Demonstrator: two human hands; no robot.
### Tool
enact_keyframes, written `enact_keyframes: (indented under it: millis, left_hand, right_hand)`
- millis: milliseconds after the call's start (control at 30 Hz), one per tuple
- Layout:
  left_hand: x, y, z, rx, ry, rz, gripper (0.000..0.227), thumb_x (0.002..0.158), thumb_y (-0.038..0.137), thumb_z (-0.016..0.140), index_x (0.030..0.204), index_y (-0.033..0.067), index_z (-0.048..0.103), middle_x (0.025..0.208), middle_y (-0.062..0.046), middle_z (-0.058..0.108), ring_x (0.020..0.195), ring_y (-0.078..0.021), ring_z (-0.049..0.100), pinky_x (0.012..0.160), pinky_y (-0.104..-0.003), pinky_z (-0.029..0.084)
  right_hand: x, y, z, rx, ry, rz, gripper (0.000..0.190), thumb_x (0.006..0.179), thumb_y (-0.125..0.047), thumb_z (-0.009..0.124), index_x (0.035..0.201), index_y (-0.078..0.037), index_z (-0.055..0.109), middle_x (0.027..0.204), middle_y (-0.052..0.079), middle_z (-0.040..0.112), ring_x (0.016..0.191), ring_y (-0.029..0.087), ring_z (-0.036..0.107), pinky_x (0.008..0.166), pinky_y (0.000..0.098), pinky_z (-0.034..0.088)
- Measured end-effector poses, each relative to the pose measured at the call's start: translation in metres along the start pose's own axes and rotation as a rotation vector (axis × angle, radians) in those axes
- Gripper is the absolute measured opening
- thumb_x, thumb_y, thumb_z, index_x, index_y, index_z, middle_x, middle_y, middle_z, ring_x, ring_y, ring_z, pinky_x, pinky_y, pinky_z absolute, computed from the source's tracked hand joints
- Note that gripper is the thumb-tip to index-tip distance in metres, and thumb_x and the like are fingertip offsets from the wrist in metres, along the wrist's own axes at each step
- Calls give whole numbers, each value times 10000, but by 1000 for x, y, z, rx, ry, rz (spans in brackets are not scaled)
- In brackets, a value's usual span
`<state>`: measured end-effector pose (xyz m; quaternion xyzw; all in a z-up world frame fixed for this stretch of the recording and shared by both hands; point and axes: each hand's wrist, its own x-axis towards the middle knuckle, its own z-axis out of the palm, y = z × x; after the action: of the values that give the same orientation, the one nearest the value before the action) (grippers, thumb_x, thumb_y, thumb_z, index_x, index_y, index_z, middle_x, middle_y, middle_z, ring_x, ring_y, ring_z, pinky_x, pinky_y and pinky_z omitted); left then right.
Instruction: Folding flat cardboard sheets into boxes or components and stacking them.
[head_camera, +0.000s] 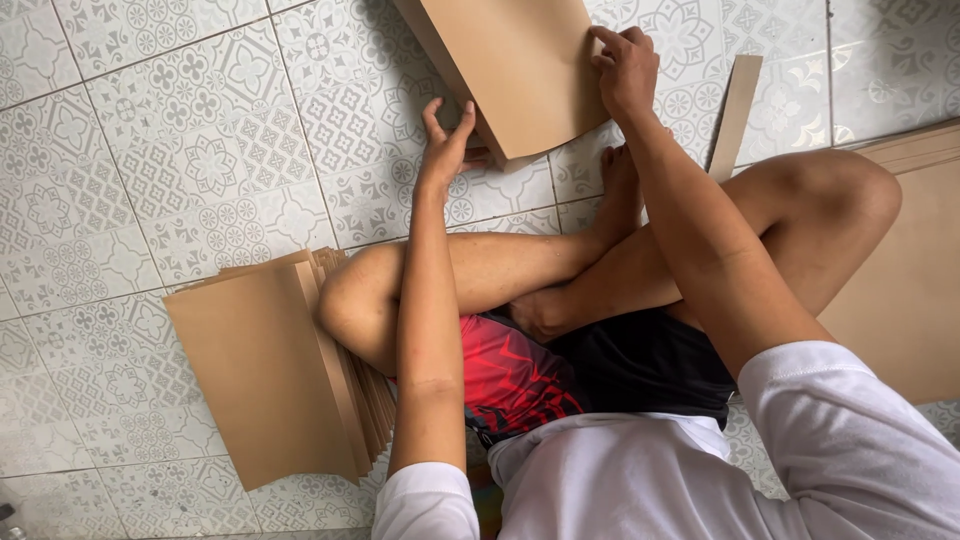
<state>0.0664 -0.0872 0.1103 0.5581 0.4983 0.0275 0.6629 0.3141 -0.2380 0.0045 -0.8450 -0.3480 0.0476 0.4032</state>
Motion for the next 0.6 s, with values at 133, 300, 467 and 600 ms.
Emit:
enact_keyframes:
  millis: [133,300,467,600]
  left_hand:
    - [24,-27,-5,37,-19,-3,951,920,424,624,1594,235,-20,1300,-224,635,922,-261,741,764,-370,668]
    - [32,-29,-18,719,331,536,1333,781,171,981,1646,379,-12,1723,-220,-69,1592,-493,177,1214,-630,347]
    - [49,-6,-36,1281,321,828,929,697,512,999,1453,365,480,1718,-146,-118,1568,-424,-118,1287,-638,119]
    - [46,24,-55,1406,-15,1116,370,724,368,897,933,158,676,1434,-14,671,1534,-284,350,1266,-576,49]
  right_hand:
    - [2,-1,13,-248,88,-222,280,844,-20,778,1071,-170,847,1029,51,558,912,232,504,781,361,423]
    - [2,-16,26,-463,-113,-295,541,853,47,657,1346,-164,726,1316,65,545,1091,286,489,900,429,466]
    - [5,-22,26,-309,-232,-315,429,919,-180,730,1345,-130,720,1509,117,473,1311,379,423,1035,508,411]
    - [7,-29,23,-191,-456,-244,546,887,-187,788,1416,-146,660,1624,112,403,1504,357,266,1204,604,201]
